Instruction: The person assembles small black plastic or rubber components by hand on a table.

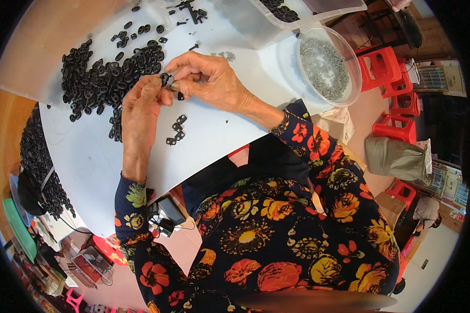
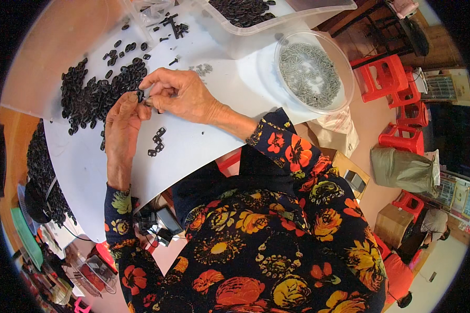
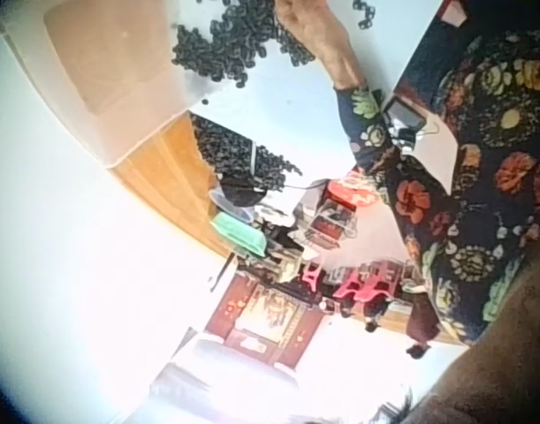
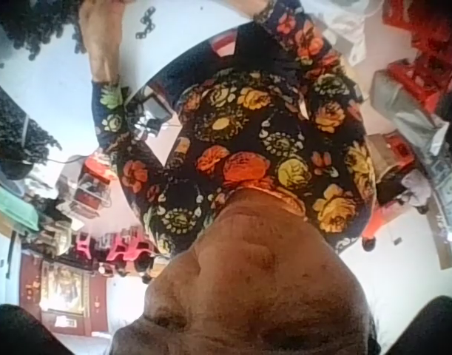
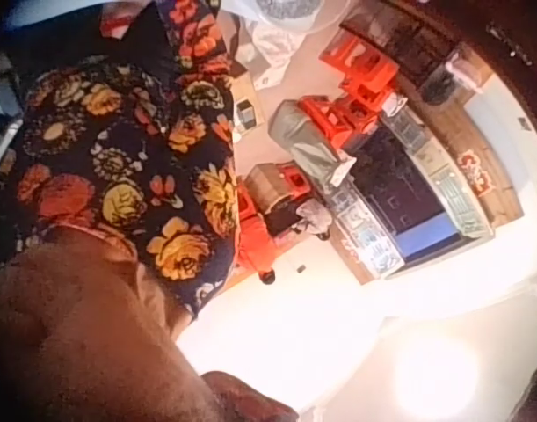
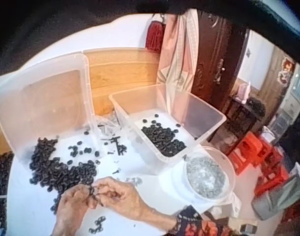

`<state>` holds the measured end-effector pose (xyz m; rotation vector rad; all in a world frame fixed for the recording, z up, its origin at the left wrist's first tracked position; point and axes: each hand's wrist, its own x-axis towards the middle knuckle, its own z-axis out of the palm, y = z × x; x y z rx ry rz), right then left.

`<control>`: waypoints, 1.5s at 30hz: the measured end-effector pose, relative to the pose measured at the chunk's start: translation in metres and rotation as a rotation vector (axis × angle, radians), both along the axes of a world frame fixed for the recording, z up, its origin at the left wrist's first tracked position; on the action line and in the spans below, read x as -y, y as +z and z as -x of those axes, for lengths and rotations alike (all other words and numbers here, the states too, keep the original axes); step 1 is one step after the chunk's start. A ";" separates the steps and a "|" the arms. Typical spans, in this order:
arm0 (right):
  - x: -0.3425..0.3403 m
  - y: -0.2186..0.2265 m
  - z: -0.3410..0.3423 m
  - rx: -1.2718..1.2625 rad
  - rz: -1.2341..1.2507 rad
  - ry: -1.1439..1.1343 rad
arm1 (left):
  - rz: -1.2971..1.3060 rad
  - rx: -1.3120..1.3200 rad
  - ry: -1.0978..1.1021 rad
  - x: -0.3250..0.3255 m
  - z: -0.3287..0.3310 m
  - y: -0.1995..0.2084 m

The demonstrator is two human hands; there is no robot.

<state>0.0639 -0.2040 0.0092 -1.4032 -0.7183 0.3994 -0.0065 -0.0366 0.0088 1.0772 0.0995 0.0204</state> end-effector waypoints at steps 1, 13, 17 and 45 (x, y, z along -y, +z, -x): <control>0.000 0.000 0.000 0.021 -0.004 -0.027 | 0.001 -0.001 -0.001 0.000 0.000 0.001; -0.006 -0.004 0.004 0.044 -0.063 -0.079 | -0.703 0.096 0.052 0.002 0.002 0.017; -0.008 -0.009 0.004 0.026 -0.146 -0.079 | -0.684 0.049 0.038 0.008 0.000 0.021; -0.008 0.004 0.009 0.075 -0.088 -0.114 | -0.567 0.070 0.108 0.012 0.003 0.003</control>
